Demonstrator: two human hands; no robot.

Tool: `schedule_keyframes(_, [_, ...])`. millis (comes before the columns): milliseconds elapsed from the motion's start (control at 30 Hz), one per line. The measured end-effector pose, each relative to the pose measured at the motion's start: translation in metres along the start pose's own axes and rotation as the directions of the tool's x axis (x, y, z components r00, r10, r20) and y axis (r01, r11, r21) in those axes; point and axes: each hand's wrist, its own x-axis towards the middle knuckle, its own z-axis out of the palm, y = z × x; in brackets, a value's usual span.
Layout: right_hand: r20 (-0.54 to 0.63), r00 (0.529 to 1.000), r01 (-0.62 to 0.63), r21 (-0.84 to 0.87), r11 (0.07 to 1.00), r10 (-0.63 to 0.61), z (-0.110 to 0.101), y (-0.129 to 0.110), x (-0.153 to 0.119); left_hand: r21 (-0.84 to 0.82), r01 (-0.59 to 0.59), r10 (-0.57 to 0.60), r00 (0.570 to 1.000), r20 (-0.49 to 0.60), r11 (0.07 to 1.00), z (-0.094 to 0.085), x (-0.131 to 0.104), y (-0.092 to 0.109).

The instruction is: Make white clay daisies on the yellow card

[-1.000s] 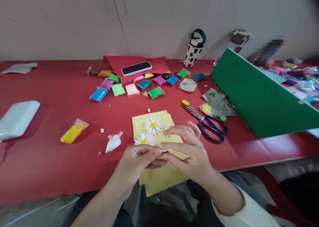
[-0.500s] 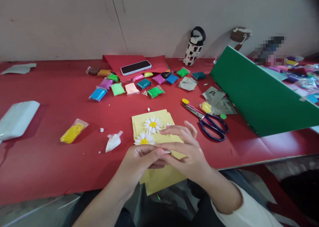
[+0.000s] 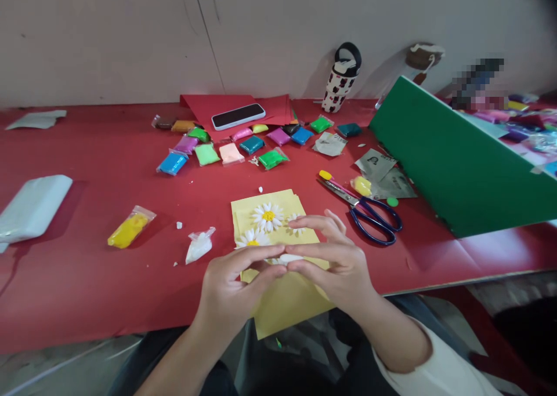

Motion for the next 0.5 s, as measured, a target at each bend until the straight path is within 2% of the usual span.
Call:
schedule_keyframes(67, [-0.009,1.0,0.012,-0.011,1.0,-0.012,0.0004,-0.0011,0.0001,0.046,0.014,-0.011,0.998,-0.063,0.999,0.0022,-0.0003,0.0027])
schedule_keyframes(133, [-0.022,0.999,0.024,-0.025,0.999,-0.025,0.0002,-0.0017,-0.0002,0.07,0.007,-0.001,0.997,-0.082,0.998,0.0023,0.0001,0.0041])
schedule_keyframes(300, [-0.097,0.994,0.05,-0.041,0.998,-0.054,-0.0023,-0.0009,-0.0015,0.048,-0.038,0.038,0.999,-0.015,0.998,-0.0026,0.0017,0.003])
schedule_keyframes(400, [-0.101,0.992,0.074,-0.055,0.996,-0.079,-0.0027,-0.0011,-0.0008,0.035,-0.047,0.045,0.998,0.043,0.998,-0.0042,0.0022,0.0018])
schedule_keyframes(500, [-0.088,0.988,0.118,-0.071,0.99,-0.124,-0.0023,-0.002,0.0001,0.074,-0.133,0.129,0.99,0.056,0.988,-0.0037,0.0024,0.0005])
